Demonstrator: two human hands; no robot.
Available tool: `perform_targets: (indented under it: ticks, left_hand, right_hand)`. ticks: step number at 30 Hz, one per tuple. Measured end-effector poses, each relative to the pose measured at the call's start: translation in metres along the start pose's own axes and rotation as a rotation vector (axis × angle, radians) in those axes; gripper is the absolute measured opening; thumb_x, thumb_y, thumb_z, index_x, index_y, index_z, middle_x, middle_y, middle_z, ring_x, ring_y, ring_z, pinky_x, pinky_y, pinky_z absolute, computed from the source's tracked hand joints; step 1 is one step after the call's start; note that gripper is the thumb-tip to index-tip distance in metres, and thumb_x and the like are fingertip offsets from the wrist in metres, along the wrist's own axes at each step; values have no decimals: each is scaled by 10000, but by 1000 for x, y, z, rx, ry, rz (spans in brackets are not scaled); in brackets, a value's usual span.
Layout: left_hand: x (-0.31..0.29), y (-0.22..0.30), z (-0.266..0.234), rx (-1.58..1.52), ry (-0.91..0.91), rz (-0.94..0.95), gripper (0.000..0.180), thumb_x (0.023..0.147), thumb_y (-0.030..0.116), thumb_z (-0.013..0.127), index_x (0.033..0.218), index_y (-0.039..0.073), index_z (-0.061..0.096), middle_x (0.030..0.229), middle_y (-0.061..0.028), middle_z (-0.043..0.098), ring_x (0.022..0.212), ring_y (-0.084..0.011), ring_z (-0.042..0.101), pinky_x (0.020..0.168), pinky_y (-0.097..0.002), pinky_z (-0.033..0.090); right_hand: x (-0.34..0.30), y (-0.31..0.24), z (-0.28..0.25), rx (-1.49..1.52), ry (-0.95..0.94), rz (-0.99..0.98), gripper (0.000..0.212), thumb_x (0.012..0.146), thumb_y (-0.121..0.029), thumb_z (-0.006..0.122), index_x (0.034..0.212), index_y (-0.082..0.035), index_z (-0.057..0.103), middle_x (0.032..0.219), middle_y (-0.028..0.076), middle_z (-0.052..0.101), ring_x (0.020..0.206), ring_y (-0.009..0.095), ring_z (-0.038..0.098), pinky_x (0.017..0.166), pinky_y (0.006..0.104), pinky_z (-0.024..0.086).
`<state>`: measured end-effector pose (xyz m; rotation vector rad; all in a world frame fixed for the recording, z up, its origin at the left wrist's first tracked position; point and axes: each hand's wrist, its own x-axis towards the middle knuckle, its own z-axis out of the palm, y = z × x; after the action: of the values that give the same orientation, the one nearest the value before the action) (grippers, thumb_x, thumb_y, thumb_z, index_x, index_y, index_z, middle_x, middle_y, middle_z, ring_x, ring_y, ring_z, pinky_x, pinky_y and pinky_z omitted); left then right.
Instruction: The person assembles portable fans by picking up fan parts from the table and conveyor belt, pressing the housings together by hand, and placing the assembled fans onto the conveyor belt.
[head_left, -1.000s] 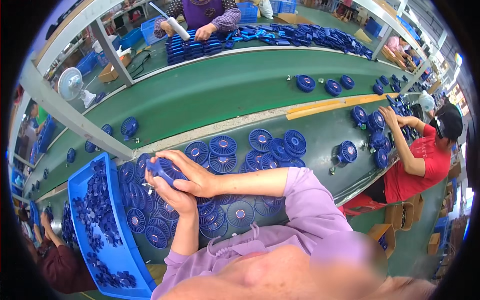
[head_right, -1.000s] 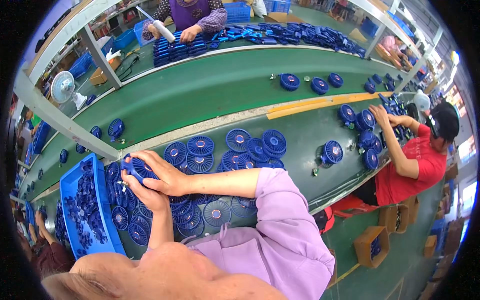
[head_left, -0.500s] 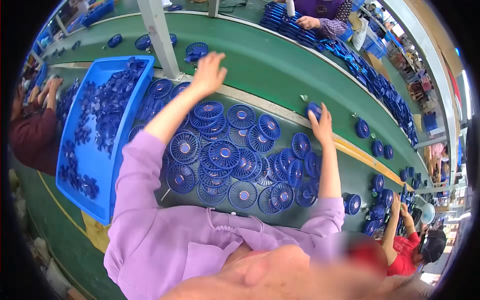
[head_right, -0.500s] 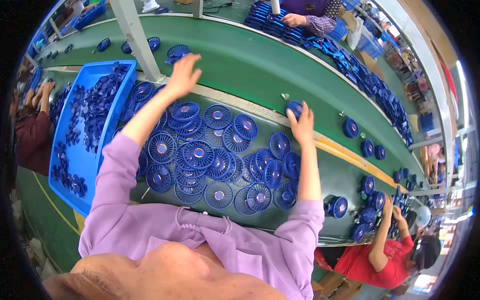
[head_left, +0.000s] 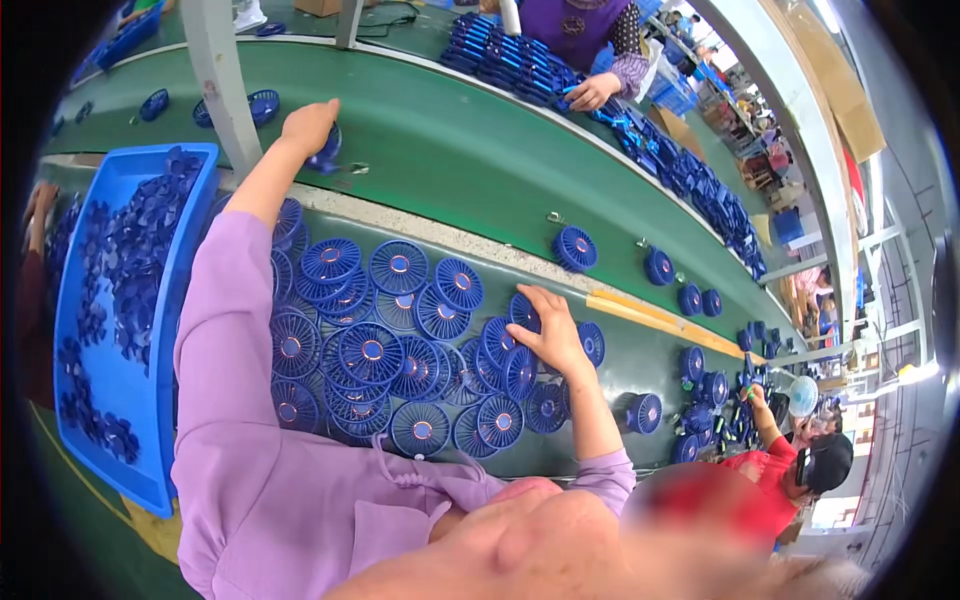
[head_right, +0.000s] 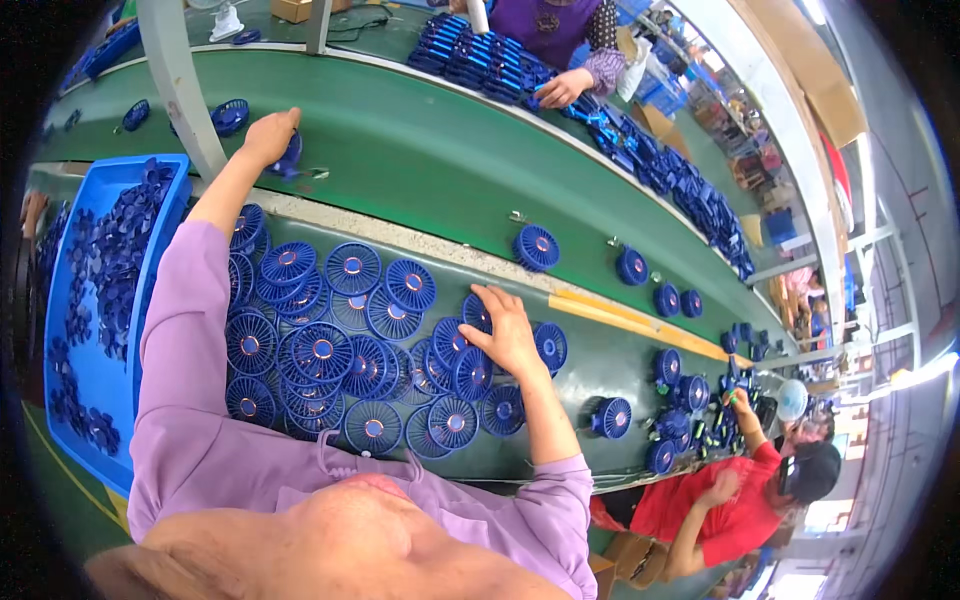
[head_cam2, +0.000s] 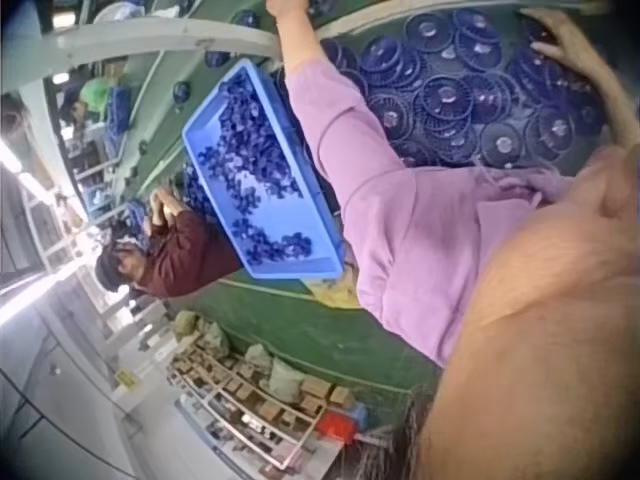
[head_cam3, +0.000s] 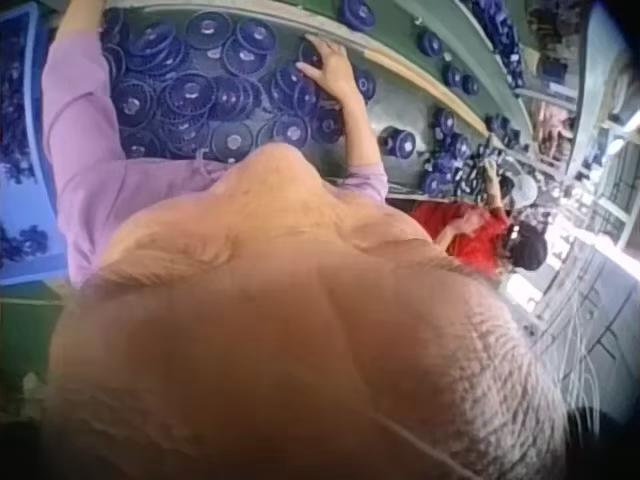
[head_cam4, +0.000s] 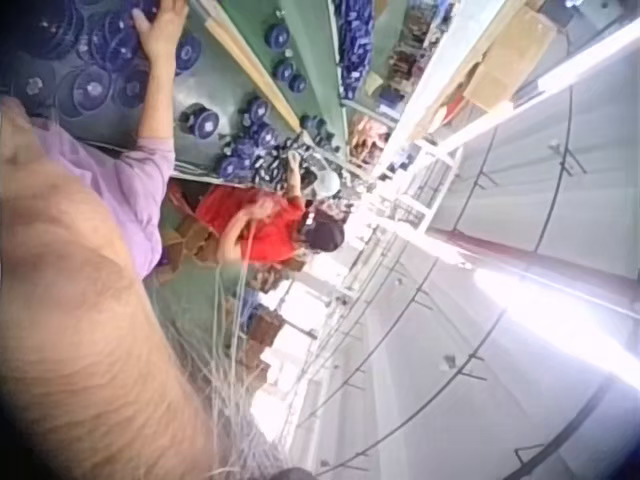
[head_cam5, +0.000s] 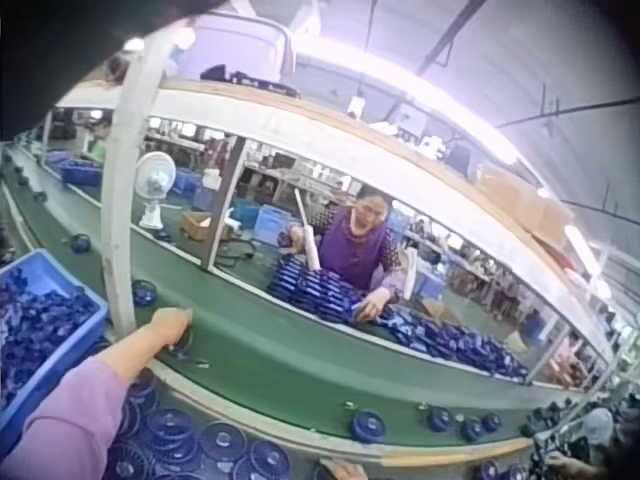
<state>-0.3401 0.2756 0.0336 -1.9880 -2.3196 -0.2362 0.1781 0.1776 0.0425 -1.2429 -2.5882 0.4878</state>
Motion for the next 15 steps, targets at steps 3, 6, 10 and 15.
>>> perform_targets:
  ticks: [3, 6, 10, 15]
  left_hand:
    - [-30, 8, 1, -286, 222, -199, 240, 862, 104, 517, 1095, 69, 471, 895, -233, 667, 903, -430, 634, 785, -542, 480]
    - [-73, 29, 7, -606, 248, -242, 562, 758, 55, 566, 1306, 64, 440, 990, -194, 658, 906, -332, 670, 759, -439, 551]
    - [-111, 110, -9, -1681, -50, -190, 579, 716, -9, 599, 1278, -4, 460, 1099, -144, 603, 898, -249, 658, 709, -362, 597]
    - [-171, 177, -37, -2124, -340, -106, 503, 957, 354, 579, 1321, 52, 409, 1192, -123, 584, 1071, -266, 614, 907, -452, 517]
  right_hand:
    - [13, 13, -1, 310, 44, 70, 675, 775, -302, 747, 1348, -43, 502, 1345, 229, 512, 1197, 399, 515, 1050, 422, 396]
    - [41, -19, -14, 719, 55, 74, 625, 809, -211, 707, 1362, -20, 486, 1335, 161, 542, 1193, 257, 544, 997, 356, 436]
    - [59, -68, -27, 607, 240, -142, 656, 787, -143, 694, 1388, -35, 456, 1355, 132, 519, 1169, 249, 548, 982, 366, 442]
    - [84, -130, -20, 177, 466, -458, 750, 704, -203, 781, 1364, -40, 463, 1336, 179, 498, 1242, 358, 442, 1059, 451, 357]
